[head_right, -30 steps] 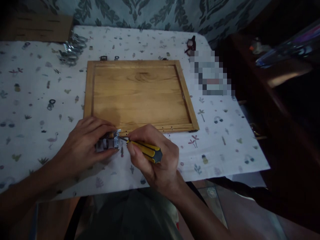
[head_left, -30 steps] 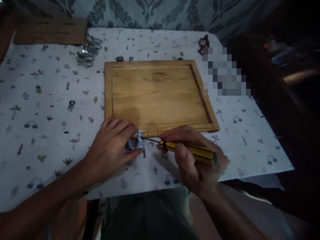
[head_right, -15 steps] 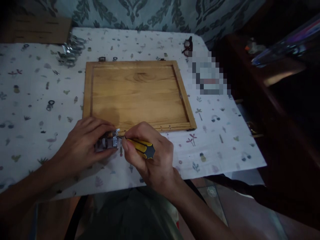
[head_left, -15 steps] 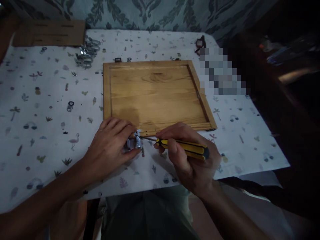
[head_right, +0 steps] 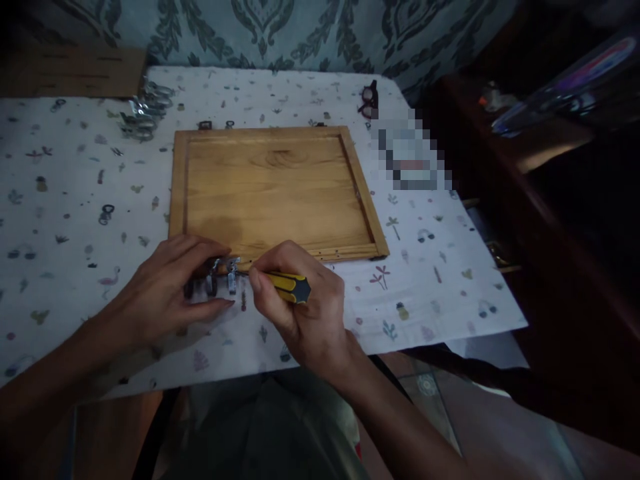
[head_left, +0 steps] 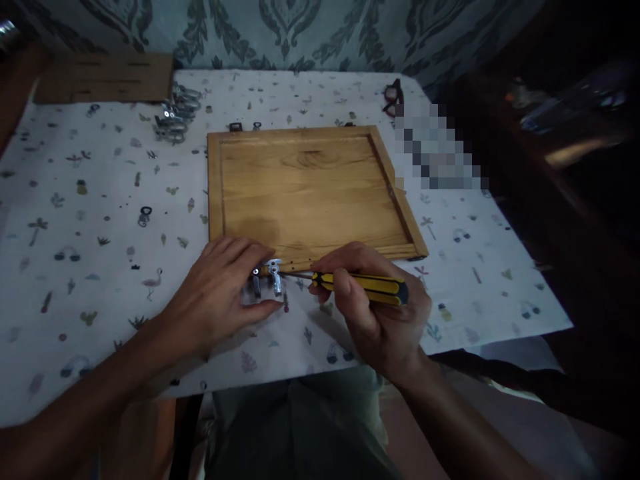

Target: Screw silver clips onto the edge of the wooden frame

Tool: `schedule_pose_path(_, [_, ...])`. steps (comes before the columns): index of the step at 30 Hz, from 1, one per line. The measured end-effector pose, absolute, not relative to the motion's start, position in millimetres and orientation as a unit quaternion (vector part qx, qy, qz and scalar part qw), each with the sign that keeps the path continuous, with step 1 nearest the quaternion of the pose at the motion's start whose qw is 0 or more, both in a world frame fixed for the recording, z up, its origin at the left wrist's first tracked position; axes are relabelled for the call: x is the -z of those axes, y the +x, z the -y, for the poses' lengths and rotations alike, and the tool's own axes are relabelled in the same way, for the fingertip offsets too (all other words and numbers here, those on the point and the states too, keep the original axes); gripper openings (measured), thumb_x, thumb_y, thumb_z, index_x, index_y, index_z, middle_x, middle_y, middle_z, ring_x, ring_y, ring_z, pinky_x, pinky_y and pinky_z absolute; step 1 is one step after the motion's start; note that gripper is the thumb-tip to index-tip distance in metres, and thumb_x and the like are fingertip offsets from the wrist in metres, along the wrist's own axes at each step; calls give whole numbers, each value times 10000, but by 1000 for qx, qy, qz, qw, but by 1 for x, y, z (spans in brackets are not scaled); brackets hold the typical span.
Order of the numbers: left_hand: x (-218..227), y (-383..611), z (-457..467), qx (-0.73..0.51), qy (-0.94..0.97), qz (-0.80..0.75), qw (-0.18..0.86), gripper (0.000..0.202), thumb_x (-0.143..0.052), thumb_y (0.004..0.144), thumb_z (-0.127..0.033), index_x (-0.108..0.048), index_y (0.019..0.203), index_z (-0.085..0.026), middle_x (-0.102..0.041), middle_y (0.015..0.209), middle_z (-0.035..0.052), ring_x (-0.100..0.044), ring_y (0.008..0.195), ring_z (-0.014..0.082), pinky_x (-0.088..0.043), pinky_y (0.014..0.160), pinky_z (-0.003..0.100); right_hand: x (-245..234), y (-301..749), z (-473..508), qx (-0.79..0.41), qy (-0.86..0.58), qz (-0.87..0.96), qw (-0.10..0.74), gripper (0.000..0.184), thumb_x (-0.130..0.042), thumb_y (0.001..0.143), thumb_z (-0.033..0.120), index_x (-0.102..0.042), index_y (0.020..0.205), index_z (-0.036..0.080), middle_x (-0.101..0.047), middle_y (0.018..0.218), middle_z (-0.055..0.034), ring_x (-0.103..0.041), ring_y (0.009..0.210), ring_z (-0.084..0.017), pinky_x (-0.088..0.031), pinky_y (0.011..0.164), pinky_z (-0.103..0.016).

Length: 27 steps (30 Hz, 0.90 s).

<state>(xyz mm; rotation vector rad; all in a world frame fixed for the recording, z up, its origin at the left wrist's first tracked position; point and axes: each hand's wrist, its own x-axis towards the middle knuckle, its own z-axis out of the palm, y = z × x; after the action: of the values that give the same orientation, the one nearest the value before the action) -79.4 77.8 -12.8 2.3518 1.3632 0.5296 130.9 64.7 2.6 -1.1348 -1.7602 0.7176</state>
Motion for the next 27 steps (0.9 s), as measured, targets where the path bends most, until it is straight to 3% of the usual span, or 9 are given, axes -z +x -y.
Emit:
schedule_pose_path(3, [1, -91, -79, -240, 816, -477, 220, 404, -680, 834, -416, -584, 1171, -215, -643, 1074, 49, -604, 1012, 223, -527, 823, 358, -1, 131, -65, -291, -458, 710, 450, 200, -536, 972, 316, -622, 835, 199, -604, 713, 25, -593, 626, -95, -443, 576, -245])
schedule_pose_path(8, [-17, -128, -89, -409, 686, -565, 207, 191, -592, 905, -319, -650, 1066, -234, -679, 1082, 16, -632, 1049, 177, -506, 948, 319, 2, 132, -67, -288, -455, 712, 451, 188, -542, 965, 305, -619, 827, 205, -612, 697, 32, -593, 609, -90, -442, 567, -230])
schedule_pose_path(11, [-15, -158, -101, -472, 595, -623, 187, 217, -561, 908, -343, -647, 1056, -210, -694, 1035, 28, -651, 998, 170, -531, 895, 296, 2, 131, -69, -271, -450, 721, 452, 223, -520, 971, 312, -612, 802, 200, -598, 651, 36, -579, 556, -87, -435, 530, -222])
schedule_pose_path(17, [16, -203, -133, -348, 628, -688, 105, 300, -447, 868, -220, -647, 1086, -169, -664, 1097, 89, -641, 988, 212, -544, 853, 353, 3, 130, -74, -270, -444, 724, 454, 271, -517, 962, 355, -614, 770, 190, -607, 660, 17, -586, 540, -104, -480, 525, -228])
schedule_pose_path(19, [25, -208, -141, -320, 636, -696, 89, 300, -449, 893, -200, -636, 1126, -165, -651, 1096, 95, -634, 987, 205, -528, 919, 384, 3, 130, -75, -265, -445, 726, 452, 286, -520, 956, 376, -619, 763, 188, -607, 647, 10, -586, 536, -113, -490, 523, -234])
schedule_pose_path(24, [34, -213, -160, -271, 645, -713, 44, 347, -550, 948, -367, -573, 1220, -154, -616, 1176, 93, -596, 1103, 220, -494, 1003, 472, 3, 128, -77, -261, -448, 728, 449, 331, -504, 953, 416, -611, 738, 187, -617, 633, -6, -604, 538, -132, -493, 513, -239])
schedule_pose_path(27, [35, -213, -176, -251, 643, -723, 23, 369, -564, 942, -379, -566, 1242, -164, -595, 1236, 101, -584, 1139, 230, -500, 1008, 479, 3, 127, -77, -259, -456, 727, 443, 345, -496, 953, 432, -602, 731, 191, -610, 602, -2, -602, 525, -135, -475, 500, -234])
